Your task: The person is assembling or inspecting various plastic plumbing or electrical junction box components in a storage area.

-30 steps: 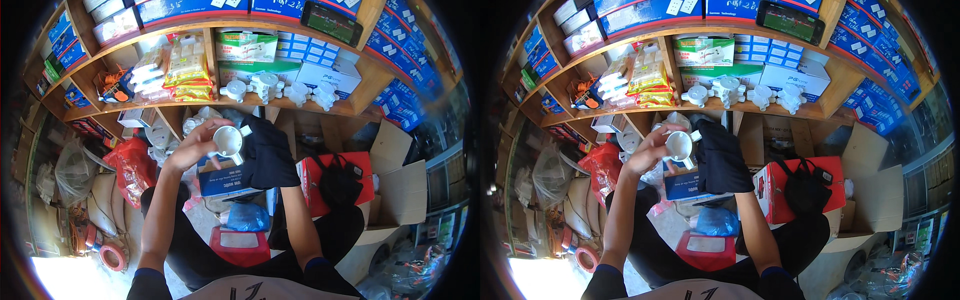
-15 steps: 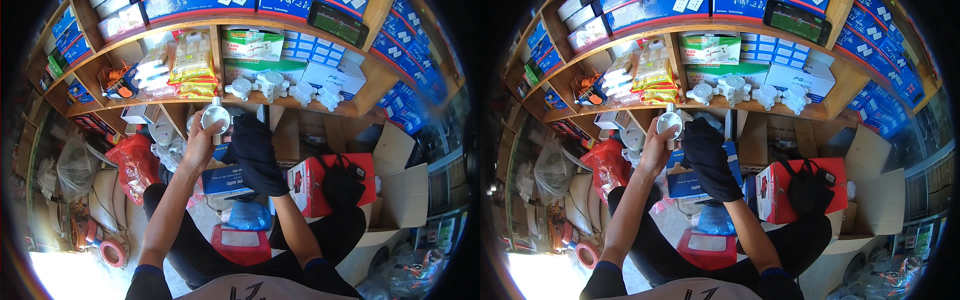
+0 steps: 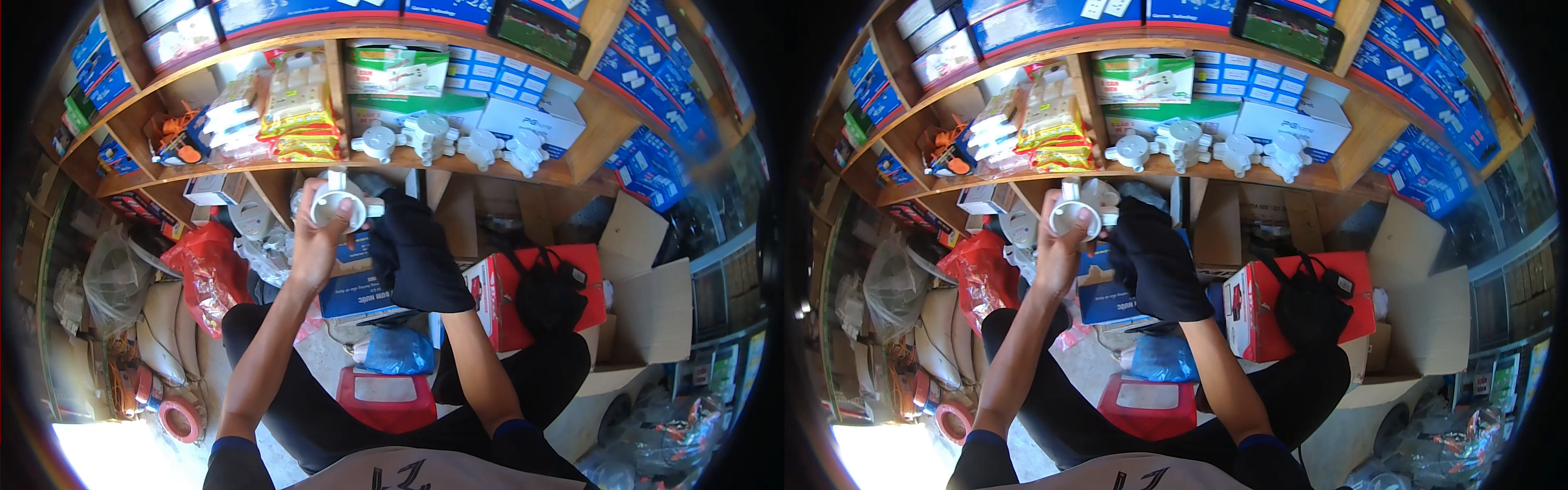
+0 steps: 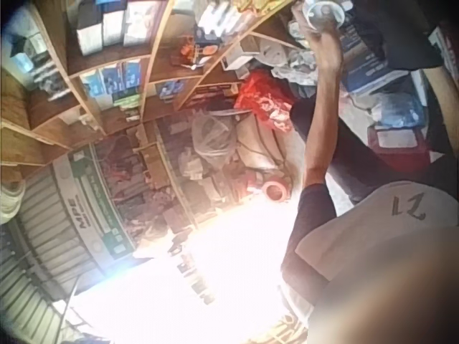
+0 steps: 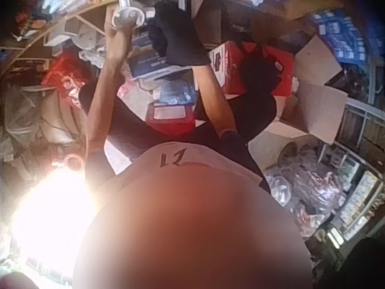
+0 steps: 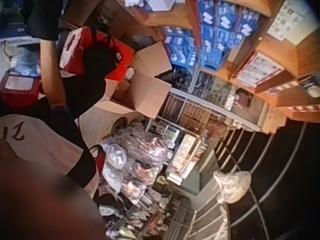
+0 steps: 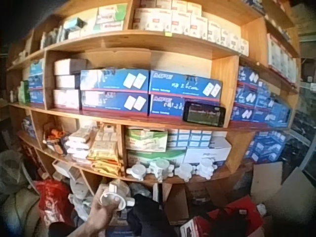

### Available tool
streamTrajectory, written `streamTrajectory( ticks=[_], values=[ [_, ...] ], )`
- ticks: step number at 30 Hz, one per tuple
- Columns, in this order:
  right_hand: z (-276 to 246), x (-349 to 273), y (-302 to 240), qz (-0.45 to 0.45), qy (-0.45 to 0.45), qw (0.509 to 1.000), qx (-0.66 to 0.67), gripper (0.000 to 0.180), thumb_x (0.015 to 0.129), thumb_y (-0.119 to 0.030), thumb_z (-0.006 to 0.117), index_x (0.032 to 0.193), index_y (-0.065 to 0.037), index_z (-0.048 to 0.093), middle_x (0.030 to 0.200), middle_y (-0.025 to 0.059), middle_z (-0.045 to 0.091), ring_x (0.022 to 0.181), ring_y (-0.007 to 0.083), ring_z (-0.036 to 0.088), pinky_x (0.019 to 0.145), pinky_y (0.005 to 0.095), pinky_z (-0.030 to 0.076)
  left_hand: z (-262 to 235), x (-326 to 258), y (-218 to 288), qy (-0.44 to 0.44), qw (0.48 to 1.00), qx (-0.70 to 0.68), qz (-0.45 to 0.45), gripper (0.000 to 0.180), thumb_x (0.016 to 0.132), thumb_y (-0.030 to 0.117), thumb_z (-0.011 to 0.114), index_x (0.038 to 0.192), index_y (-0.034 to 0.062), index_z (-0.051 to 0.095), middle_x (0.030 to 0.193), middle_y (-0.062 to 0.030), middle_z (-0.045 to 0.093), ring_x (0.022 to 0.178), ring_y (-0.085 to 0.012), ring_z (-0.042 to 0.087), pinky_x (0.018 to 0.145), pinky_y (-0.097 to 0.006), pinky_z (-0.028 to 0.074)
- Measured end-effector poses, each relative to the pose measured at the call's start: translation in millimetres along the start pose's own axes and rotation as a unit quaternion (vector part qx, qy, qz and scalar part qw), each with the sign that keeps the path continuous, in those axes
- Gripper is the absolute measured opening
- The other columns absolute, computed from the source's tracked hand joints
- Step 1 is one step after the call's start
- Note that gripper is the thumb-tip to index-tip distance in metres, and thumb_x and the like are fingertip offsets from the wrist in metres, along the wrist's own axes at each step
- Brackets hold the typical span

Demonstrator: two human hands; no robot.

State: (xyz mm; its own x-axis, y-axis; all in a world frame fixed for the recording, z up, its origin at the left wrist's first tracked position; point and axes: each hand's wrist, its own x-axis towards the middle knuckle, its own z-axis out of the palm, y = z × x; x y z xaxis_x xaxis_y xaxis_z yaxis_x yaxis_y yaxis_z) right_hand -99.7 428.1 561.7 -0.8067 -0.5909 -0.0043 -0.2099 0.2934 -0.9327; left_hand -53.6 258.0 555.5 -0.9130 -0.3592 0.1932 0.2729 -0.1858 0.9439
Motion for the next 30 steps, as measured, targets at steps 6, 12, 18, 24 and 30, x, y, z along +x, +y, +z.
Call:
streamTrajectory(
  ticks=[6, 12, 18, 24, 30],
  values=[
    [4.8, -1.6, 2.6, 0.124, -0.138, 0.806, 0.561, 0.02, 0.105, -0.031, 0.062, 0.105, -0.011, 0.064, 0.082, 0.0026, 0.065, 0.067, 0.0123, 0.061, 0.058, 0.0268, 0.049, -30.2, 5.3, 12.8, -0.095, 0.977, 0.156, 0.106, 0.02, 0.1, 0.007, 0.065, 0.118, 0.0054, 0.057, 0.104, -0.0109, 0.073, 0.077, -0.0141, 0.068, 0.052, -0.025, 0.048],
    [4.8, -7.3, -47.0, 0.166, -0.11, 0.704, 0.681, 0.034, 0.106, -0.041, 0.057, 0.095, -0.01, 0.066, 0.082, 0.0049, 0.07, 0.068, 0.0139, 0.066, 0.062, 0.0325, 0.053, -38.5, 17.1, 37.2, 0.019, 0.997, -0.073, 0.012, 0.033, 0.099, 0.009, 0.063, 0.13, 0.0071, 0.05, 0.1, -0.0122, 0.07, 0.071, -0.0154, 0.063, 0.05, -0.024, 0.042],
    [-4.5, 7.4, -16.5, -0.096, 0.065, 0.875, 0.47, 0.03, 0.105, -0.034, 0.061, 0.101, -0.006, 0.066, 0.091, 0.0092, 0.07, 0.085, 0.0208, 0.068, 0.073, 0.0368, 0.054, -57.0, 29.2, 18.2, 0.036, 0.992, -0.048, -0.107, 0.043, 0.101, 0.042, 0.049, 0.129, 0.0098, 0.055, 0.102, -0.0078, 0.069, 0.076, -0.0161, 0.066, 0.055, -0.028, 0.047],
    [-7.3, 16.1, -27.1, -0.275, 0.083, 0.942, 0.172, 0.03, 0.102, -0.03, 0.062, 0.11, -0.002, 0.065, 0.1, 0.0153, 0.069, 0.098, 0.0309, 0.066, 0.084, 0.0421, 0.052, -6.2, 0.2, 1.4, -0.066, 0.927, -0.316, -0.189, 0.069, 0.105, 0.059, 0.039, 0.152, 0.0091, 0.046, 0.153, -0.0108, 0.053, 0.141, -0.0285, 0.05, 0.12, -0.048, 0.037],
    [-8.7, 35.2, -45.5, -0.4, 0.108, 0.897, -0.156, 0.026, 0.094, -0.023, 0.066, 0.11, -0.002, 0.067, 0.106, 0.0203, 0.067, 0.106, 0.0392, 0.063, 0.09, 0.0467, 0.05, 0.7, -1.4, 19.9, -0.035, 0.914, -0.355, -0.191, 0.06, 0.107, 0.056, 0.041, 0.147, 0.013, 0.052, 0.141, -0.0064, 0.062, 0.128, -0.0235, 0.061, 0.111, -0.043, 0.046]
  ],
)
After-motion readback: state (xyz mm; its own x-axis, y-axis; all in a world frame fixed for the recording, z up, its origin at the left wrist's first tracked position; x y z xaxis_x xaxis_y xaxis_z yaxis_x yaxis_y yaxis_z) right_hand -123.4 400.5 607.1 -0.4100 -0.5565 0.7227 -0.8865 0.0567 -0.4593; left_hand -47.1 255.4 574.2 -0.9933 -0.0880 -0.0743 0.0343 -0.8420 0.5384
